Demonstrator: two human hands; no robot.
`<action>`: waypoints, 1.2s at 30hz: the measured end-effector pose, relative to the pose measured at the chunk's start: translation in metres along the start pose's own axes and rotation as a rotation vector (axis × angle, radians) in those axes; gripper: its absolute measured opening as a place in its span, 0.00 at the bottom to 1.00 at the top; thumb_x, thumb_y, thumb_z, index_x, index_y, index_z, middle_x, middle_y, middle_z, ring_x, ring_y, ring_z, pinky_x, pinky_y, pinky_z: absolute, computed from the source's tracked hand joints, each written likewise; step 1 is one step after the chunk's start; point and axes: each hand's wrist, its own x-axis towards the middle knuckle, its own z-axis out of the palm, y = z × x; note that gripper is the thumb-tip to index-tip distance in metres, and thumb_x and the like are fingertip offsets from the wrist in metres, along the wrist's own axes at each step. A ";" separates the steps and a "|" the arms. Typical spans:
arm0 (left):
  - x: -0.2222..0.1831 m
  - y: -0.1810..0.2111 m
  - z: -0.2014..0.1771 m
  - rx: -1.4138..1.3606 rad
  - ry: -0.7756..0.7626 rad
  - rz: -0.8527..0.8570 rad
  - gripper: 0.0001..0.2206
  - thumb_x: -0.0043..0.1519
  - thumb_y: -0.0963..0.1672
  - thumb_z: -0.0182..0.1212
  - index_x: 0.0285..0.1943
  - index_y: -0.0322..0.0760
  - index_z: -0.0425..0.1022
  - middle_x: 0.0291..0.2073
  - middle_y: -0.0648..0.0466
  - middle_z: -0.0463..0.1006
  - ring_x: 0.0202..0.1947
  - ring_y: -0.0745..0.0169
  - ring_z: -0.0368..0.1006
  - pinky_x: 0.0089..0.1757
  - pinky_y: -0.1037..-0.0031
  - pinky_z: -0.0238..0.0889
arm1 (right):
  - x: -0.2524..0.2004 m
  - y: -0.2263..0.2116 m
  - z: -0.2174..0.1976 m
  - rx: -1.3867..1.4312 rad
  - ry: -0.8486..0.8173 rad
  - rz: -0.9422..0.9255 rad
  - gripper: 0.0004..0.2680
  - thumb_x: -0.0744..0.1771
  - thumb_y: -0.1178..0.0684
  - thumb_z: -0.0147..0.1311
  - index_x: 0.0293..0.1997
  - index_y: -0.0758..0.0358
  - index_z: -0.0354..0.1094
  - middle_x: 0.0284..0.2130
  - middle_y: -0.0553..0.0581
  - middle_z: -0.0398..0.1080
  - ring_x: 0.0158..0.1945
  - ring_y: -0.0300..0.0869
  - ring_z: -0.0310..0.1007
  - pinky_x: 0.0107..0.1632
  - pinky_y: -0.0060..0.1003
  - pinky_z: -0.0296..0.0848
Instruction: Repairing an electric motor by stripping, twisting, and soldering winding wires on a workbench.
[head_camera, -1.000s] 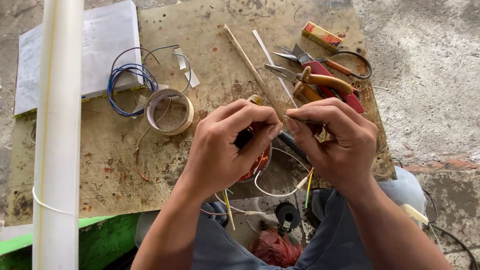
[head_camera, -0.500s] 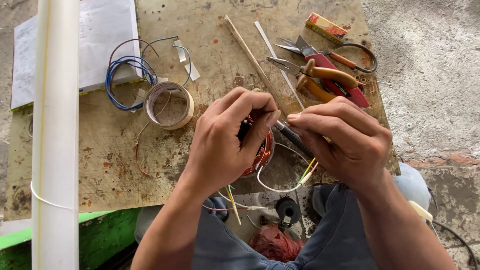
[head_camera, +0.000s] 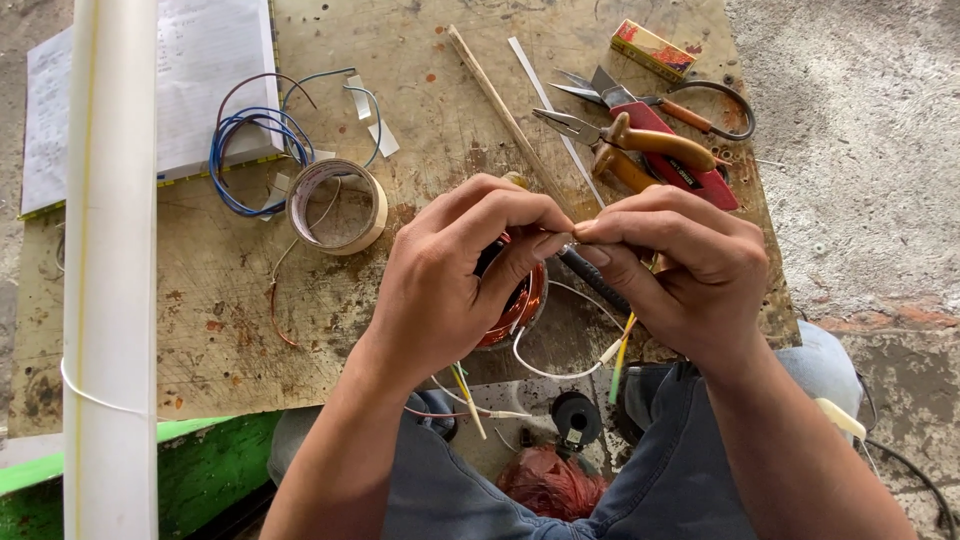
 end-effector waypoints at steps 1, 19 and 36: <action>0.000 0.000 0.000 0.010 -0.002 -0.003 0.04 0.70 0.40 0.57 0.50 0.34 0.74 0.41 0.51 0.77 0.40 0.57 0.76 0.43 0.69 0.72 | 0.000 0.000 -0.001 0.000 -0.002 0.023 0.03 0.67 0.63 0.62 0.42 0.70 0.75 0.37 0.65 0.77 0.37 0.46 0.78 0.42 0.35 0.76; 0.001 -0.001 0.001 0.033 -0.074 -0.010 0.05 0.71 0.40 0.53 0.51 0.31 0.71 0.44 0.47 0.75 0.45 0.52 0.75 0.48 0.65 0.69 | -0.003 0.001 0.000 -0.013 -0.059 0.107 0.03 0.70 0.59 0.55 0.44 0.68 0.67 0.39 0.61 0.70 0.40 0.45 0.70 0.44 0.36 0.69; -0.002 0.004 0.004 0.089 0.046 0.012 0.02 0.70 0.39 0.57 0.48 0.32 0.74 0.42 0.49 0.76 0.42 0.53 0.75 0.46 0.66 0.71 | -0.008 0.001 0.015 0.265 -0.031 0.291 0.04 0.71 0.58 0.51 0.44 0.68 0.67 0.39 0.57 0.68 0.42 0.41 0.66 0.48 0.33 0.67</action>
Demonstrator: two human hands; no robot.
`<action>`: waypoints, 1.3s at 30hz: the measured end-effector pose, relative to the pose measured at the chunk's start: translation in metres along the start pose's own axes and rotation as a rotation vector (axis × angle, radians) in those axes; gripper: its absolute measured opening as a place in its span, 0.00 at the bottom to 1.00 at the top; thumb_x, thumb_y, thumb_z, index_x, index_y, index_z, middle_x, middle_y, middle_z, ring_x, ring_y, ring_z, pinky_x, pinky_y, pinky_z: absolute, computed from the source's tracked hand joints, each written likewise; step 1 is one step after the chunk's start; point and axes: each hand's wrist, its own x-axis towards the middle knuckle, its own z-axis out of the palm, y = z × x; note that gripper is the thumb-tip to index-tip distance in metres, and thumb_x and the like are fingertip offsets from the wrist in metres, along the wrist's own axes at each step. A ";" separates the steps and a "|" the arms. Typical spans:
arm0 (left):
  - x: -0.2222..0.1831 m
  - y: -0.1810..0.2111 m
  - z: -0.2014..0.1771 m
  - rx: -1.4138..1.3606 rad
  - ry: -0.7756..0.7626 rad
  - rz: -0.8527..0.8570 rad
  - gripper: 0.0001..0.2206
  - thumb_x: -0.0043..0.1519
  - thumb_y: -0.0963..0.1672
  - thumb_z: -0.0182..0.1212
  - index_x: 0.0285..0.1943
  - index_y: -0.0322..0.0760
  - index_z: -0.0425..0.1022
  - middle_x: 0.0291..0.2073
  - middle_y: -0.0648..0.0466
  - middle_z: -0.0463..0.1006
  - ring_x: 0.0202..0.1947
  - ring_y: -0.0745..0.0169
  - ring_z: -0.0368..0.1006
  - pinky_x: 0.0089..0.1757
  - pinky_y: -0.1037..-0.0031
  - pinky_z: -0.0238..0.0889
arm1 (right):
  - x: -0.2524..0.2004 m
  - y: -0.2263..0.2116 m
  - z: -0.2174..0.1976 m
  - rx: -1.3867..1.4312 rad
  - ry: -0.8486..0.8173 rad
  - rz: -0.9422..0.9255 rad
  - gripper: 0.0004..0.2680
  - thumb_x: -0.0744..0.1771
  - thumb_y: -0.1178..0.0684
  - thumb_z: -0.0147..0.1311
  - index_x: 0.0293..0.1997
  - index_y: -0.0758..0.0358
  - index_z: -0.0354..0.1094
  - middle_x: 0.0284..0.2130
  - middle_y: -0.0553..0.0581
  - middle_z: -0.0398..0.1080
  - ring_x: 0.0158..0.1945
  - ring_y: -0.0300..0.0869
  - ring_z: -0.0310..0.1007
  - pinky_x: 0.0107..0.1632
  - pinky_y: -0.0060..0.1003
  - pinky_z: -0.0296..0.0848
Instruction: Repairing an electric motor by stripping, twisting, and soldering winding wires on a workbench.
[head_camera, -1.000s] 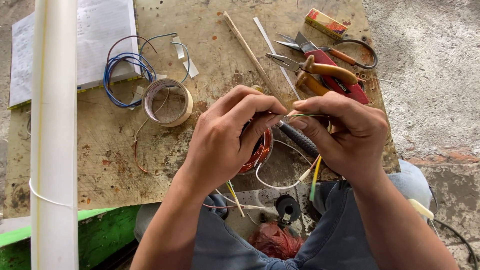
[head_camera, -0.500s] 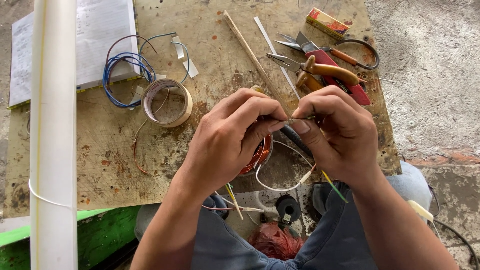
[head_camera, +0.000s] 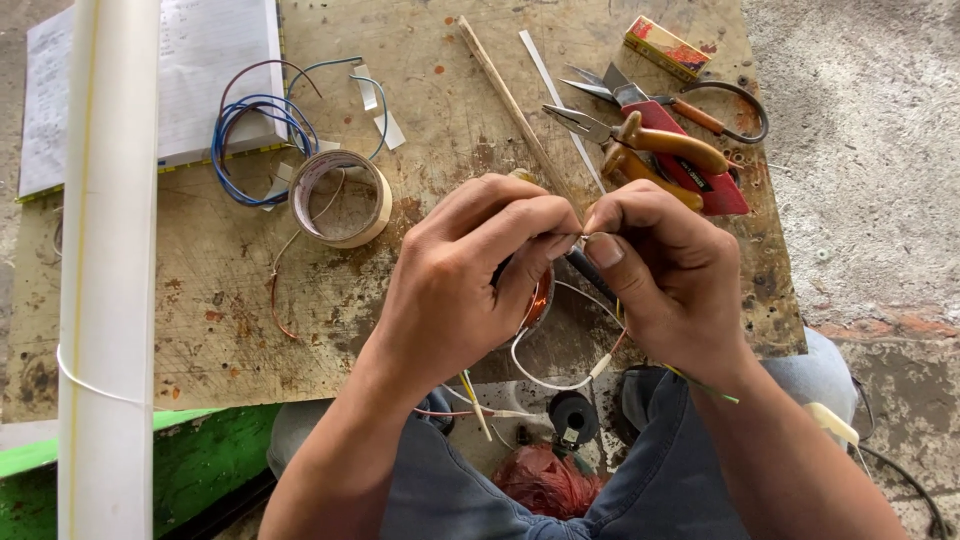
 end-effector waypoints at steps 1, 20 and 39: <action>0.000 0.000 0.000 0.019 0.004 0.009 0.03 0.70 0.39 0.57 0.48 0.32 0.74 0.42 0.49 0.76 0.42 0.52 0.74 0.47 0.65 0.70 | 0.000 0.000 0.002 0.023 0.030 0.013 0.04 0.71 0.57 0.51 0.44 0.67 0.66 0.38 0.56 0.68 0.42 0.40 0.66 0.49 0.33 0.67; -0.002 -0.005 -0.001 -0.003 -0.041 -0.061 0.03 0.67 0.39 0.61 0.47 0.32 0.76 0.40 0.51 0.77 0.40 0.54 0.75 0.46 0.64 0.68 | 0.002 -0.012 -0.002 -0.522 0.133 -0.340 0.02 0.70 0.66 0.62 0.45 0.70 0.75 0.40 0.65 0.76 0.42 0.48 0.78 0.48 0.41 0.76; -0.003 -0.006 -0.001 -0.005 -0.061 -0.057 0.02 0.68 0.39 0.59 0.47 0.33 0.75 0.41 0.52 0.77 0.41 0.55 0.75 0.47 0.64 0.65 | 0.002 -0.016 0.001 -0.484 0.092 -0.260 0.03 0.69 0.64 0.62 0.45 0.71 0.74 0.40 0.63 0.78 0.43 0.47 0.79 0.49 0.38 0.77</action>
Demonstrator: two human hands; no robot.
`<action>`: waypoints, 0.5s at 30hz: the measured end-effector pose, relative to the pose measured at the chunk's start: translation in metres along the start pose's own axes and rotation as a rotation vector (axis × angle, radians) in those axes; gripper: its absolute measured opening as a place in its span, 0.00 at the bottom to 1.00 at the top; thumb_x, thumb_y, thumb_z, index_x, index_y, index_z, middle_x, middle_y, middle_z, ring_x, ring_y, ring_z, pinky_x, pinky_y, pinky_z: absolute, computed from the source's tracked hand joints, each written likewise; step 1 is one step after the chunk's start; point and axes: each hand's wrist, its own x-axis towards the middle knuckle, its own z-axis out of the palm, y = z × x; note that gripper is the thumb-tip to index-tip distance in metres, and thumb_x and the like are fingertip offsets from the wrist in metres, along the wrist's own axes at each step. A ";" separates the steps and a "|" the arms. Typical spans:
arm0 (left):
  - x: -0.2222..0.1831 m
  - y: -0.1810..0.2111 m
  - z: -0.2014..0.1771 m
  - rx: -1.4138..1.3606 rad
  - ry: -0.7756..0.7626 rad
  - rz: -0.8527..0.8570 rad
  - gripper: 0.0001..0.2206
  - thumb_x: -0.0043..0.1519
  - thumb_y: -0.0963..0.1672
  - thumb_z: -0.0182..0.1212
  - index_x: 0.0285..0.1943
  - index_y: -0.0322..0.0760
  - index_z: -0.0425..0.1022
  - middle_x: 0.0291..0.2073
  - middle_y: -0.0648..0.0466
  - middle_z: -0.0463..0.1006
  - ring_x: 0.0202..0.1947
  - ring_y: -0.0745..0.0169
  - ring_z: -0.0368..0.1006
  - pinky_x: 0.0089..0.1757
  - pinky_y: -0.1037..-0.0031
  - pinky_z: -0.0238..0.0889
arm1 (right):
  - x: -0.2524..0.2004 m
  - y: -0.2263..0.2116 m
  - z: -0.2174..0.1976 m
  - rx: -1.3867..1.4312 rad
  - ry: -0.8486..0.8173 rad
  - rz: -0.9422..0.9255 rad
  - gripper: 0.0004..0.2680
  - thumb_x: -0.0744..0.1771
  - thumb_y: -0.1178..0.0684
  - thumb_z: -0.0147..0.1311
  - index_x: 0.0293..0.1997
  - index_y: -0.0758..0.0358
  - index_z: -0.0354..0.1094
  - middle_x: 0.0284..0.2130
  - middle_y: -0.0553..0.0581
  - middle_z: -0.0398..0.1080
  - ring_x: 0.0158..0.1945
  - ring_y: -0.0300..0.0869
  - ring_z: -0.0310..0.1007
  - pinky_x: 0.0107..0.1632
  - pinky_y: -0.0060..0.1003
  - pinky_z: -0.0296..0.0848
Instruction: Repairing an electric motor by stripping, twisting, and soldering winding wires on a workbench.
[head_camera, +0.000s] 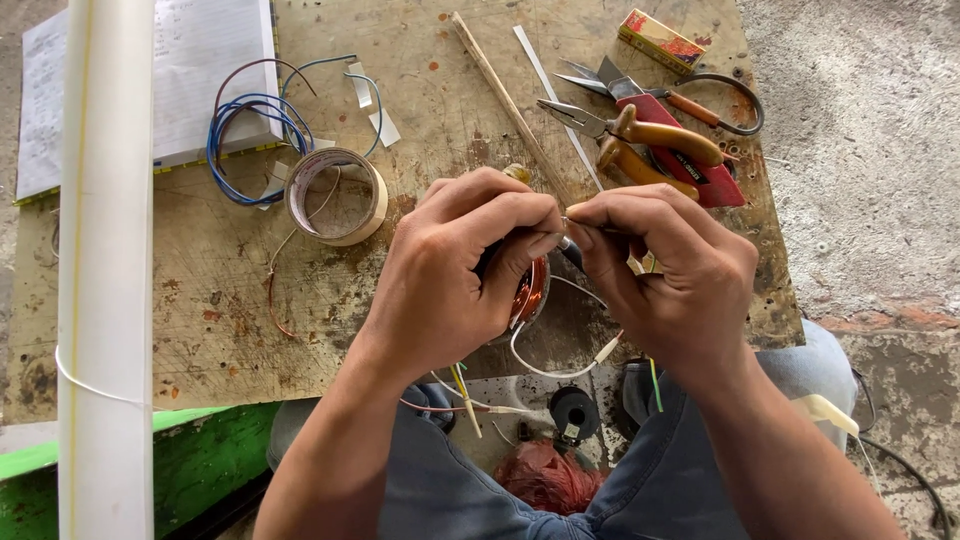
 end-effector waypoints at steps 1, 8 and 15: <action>0.000 0.000 0.000 0.000 0.003 -0.002 0.02 0.68 0.39 0.60 0.47 0.33 0.76 0.41 0.52 0.77 0.41 0.55 0.75 0.47 0.65 0.65 | 0.001 -0.002 0.000 0.001 -0.003 0.013 0.02 0.69 0.65 0.62 0.44 0.71 0.74 0.40 0.63 0.77 0.42 0.47 0.79 0.48 0.38 0.77; 0.003 0.005 -0.005 -0.073 0.037 -0.053 0.02 0.65 0.36 0.60 0.43 0.32 0.75 0.37 0.51 0.75 0.36 0.58 0.73 0.41 0.71 0.69 | 0.007 -0.003 -0.006 0.040 -0.062 -0.108 0.03 0.69 0.68 0.61 0.45 0.73 0.74 0.39 0.65 0.77 0.40 0.48 0.78 0.48 0.39 0.78; 0.002 0.006 -0.002 -0.033 0.067 -0.052 0.02 0.65 0.36 0.60 0.44 0.30 0.75 0.39 0.50 0.77 0.39 0.57 0.75 0.41 0.71 0.73 | 0.005 0.010 -0.008 0.144 -0.049 -0.236 0.03 0.67 0.67 0.61 0.43 0.75 0.73 0.38 0.69 0.76 0.38 0.51 0.79 0.44 0.40 0.79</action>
